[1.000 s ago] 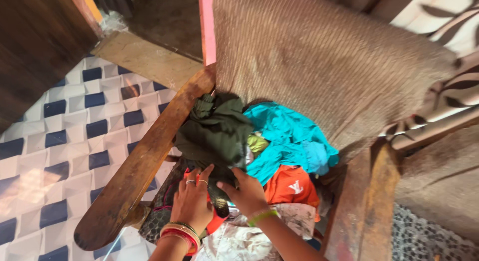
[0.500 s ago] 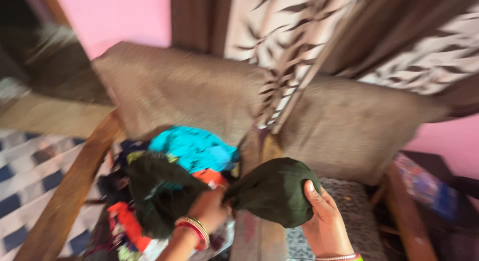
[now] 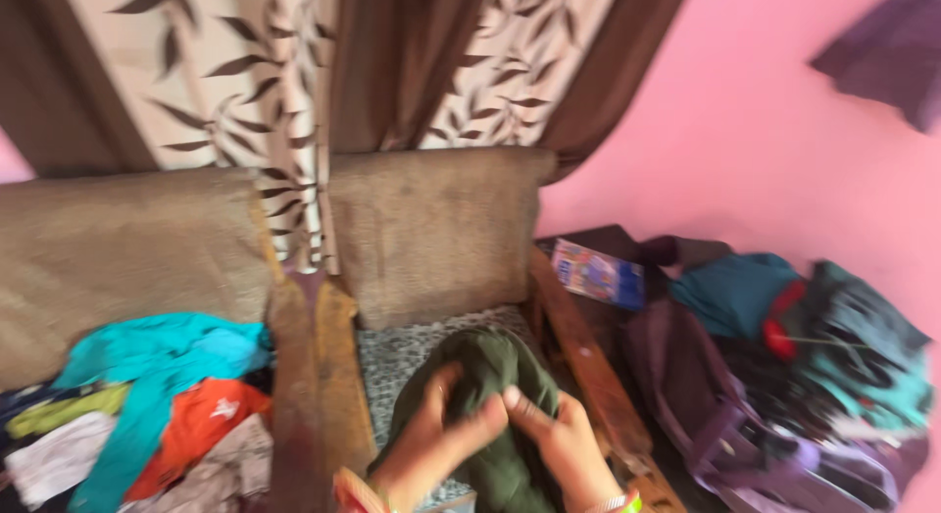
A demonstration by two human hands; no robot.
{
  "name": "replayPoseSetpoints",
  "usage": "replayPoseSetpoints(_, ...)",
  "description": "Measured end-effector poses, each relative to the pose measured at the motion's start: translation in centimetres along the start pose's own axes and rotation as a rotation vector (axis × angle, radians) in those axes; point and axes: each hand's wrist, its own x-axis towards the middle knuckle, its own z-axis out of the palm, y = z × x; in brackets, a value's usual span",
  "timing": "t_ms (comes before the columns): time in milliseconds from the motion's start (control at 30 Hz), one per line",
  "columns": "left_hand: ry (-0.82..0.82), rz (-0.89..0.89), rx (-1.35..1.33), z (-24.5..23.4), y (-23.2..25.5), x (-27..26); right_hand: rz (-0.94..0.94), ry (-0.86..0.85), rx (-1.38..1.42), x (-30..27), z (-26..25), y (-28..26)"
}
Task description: The person folds clothes one at a time, smoothing and folding each garment by hand and placing the folded pieces onto a purple bag on a chair. The person continues folding additional garments from a pile on a nearby chair.
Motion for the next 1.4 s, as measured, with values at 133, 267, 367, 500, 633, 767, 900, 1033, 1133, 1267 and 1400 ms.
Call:
replayPoseSetpoints(133, -0.021, -0.124, 0.128, 6.6, -7.8, 0.1, -0.069, 0.044, -0.042, -1.7, -4.7, -3.2)
replayPoseSetpoints(267, 0.345, -0.101, 0.223, 8.6, -11.8, 3.3, -0.325, 0.323, -0.341, -6.8, -7.1, -4.0)
replayPoseSetpoints(367, 0.341, -0.117, 0.302, 10.9, -12.8, 5.6, -0.752, 0.052, -0.483, -10.5, -8.7, -3.3)
replayPoseSetpoints(500, 0.224, -0.115, 0.299, 13.0, -12.6, 5.9, -0.479, 0.39, -0.671, -9.9, -11.0, -2.2)
replayPoseSetpoints(633, 0.279, 0.014, 0.697, 13.2, -12.0, 4.6, -0.589, 0.72, -0.838, -9.8, -15.1, -2.8)
replayPoseSetpoints(767, -0.033, 0.017, 0.657, 15.9, -13.6, 3.4, -0.206, 0.337, -0.356, -9.5, -16.6, -2.0)
replayPoseSetpoints(900, -0.089, -0.065, -0.113, 17.4, -13.4, 5.8, -0.283, 0.204, -0.469, -7.9, -13.0, 3.6)
replayPoseSetpoints(1033, 0.175, -0.316, -0.259, 14.2, -10.4, 6.1, -0.065, -0.064, -0.091, -8.5, -9.9, 8.7)
replayPoseSetpoints(1133, 0.198, -0.214, -0.166, 14.0, -5.8, 7.2, -0.078, 0.009, -0.064, -8.7, -9.3, 7.0)
replayPoseSetpoints(1267, -0.049, 0.002, 0.173, 12.9, -0.2, 4.2, 0.011, 0.351, 0.018, -8.7, -9.6, -0.1)
replayPoseSetpoints(1400, -0.44, 0.17, 0.605, 12.9, 1.5, 1.1, 0.257, 0.403, 0.573, -9.5, -9.7, -5.0)
